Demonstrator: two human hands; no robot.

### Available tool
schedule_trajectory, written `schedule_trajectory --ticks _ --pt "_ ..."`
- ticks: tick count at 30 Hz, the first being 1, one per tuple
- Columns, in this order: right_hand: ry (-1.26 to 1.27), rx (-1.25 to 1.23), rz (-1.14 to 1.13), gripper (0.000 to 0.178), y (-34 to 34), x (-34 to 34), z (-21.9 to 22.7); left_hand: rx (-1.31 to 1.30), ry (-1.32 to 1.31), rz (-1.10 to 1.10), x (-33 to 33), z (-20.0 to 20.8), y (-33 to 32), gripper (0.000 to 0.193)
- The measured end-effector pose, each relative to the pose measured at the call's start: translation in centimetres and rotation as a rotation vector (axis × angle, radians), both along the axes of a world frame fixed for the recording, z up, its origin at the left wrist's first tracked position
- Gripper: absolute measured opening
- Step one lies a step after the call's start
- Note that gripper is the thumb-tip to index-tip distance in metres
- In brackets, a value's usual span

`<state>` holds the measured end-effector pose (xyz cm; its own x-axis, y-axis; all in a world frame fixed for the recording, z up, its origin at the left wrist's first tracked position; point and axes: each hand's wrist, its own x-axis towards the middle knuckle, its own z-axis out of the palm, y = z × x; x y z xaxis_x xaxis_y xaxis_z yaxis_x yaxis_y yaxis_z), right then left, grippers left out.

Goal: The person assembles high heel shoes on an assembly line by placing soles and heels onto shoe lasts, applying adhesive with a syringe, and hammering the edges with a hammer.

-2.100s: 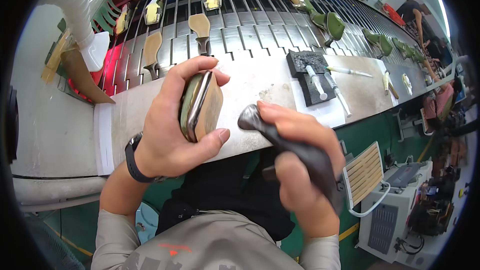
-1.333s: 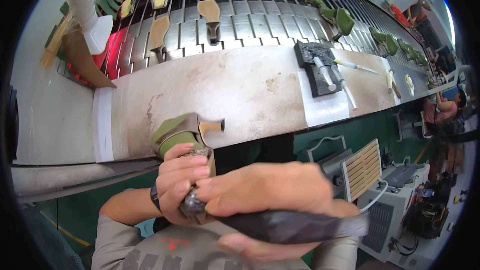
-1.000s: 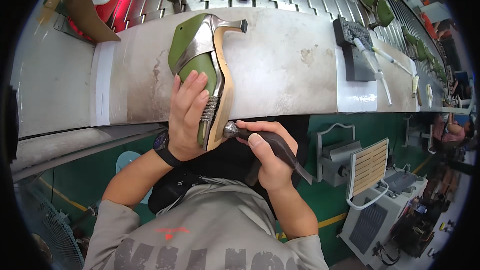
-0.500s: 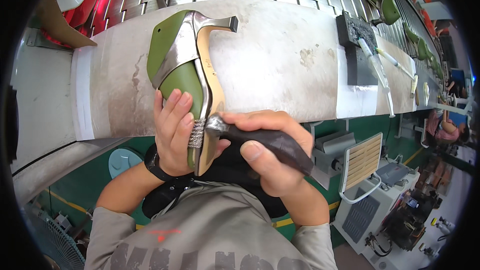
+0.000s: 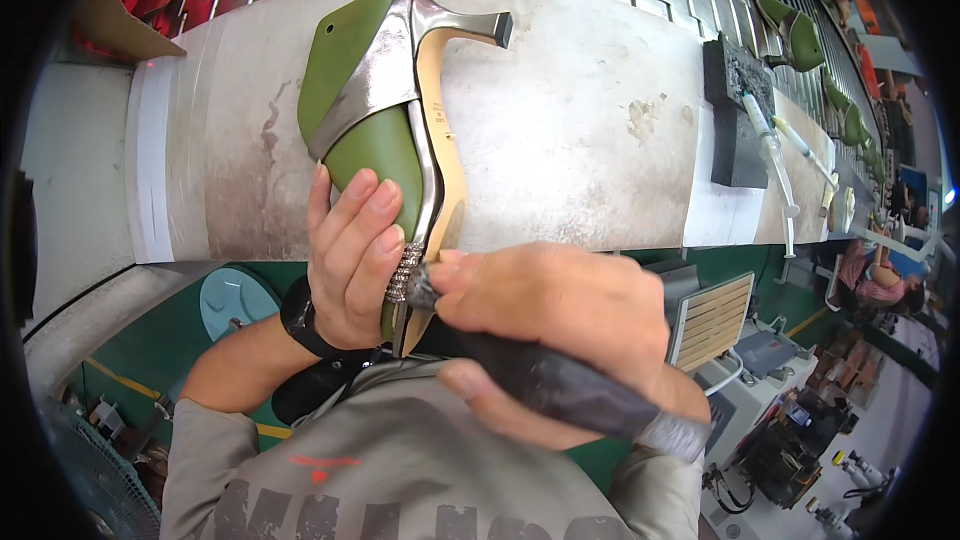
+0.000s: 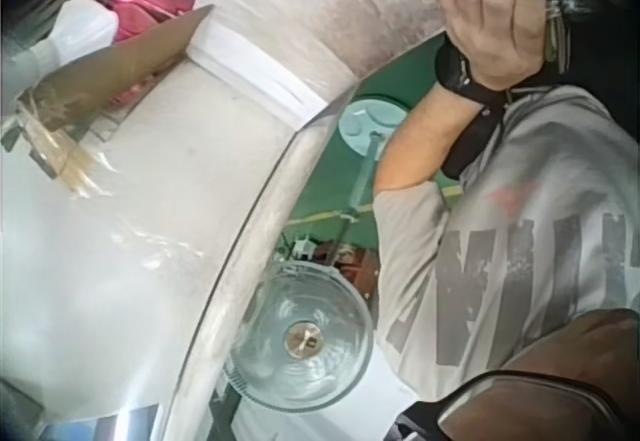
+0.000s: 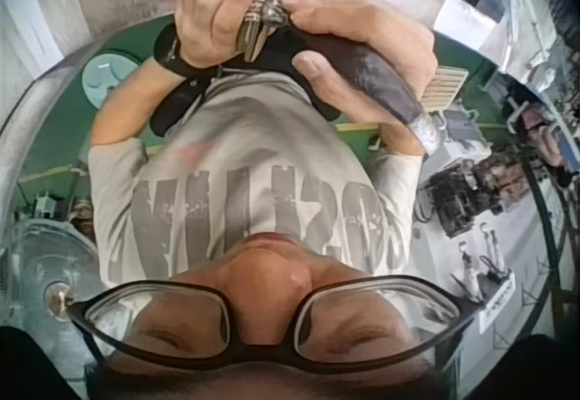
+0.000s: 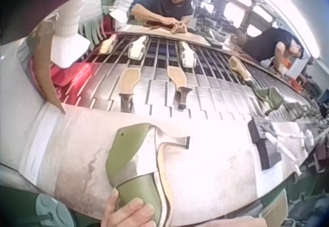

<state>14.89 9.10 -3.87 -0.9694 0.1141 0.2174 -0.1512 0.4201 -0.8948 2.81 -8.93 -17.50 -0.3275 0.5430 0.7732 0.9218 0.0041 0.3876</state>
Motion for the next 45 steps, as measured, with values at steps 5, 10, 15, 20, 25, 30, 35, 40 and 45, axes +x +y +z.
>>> schedule_trajectory --ticks 5,10,15,20,25,30,35,40,45 --pt "0.019 0.065 0.012 0.030 -3.1 1.5 -0.5 -0.127 0.117 -0.043 -0.8 -0.1 -1.1 0.064" --pt "-0.071 0.016 0.115 0.030 -6.0 4.3 -1.7 -0.131 0.102 -0.056 -0.5 0.3 -0.2 0.071" --pt "-0.022 -0.357 -0.166 0.034 -3.2 5.1 0.2 -0.112 0.070 -0.021 -0.1 0.0 -0.6 0.073" --pt "-0.065 -0.227 -0.225 0.036 -1.8 2.6 -1.6 -0.013 -0.073 0.007 0.5 0.2 0.5 0.034" --pt "-0.228 -0.528 -0.299 0.026 0.6 0.5 -1.0 -0.007 -0.033 0.030 0.8 -0.5 0.3 0.032" --pt "-0.419 -0.563 -0.184 0.023 4.9 -2.9 0.1 -0.121 0.060 -0.064 0.2 -0.7 -0.3 0.071" --pt "-0.633 -0.407 -0.271 0.037 5.5 -7.6 0.7 -0.072 -0.005 -0.012 0.9 -0.9 0.1 0.050" --pt "-0.331 -0.467 -0.423 0.022 3.3 -7.3 -1.3 -0.041 -0.081 -0.005 1.3 -0.5 -0.2 0.029" --pt "-0.304 -0.319 -0.428 0.028 4.2 -9.1 -1.6 -0.038 -0.112 -0.037 1.6 -0.4 -0.1 0.031"
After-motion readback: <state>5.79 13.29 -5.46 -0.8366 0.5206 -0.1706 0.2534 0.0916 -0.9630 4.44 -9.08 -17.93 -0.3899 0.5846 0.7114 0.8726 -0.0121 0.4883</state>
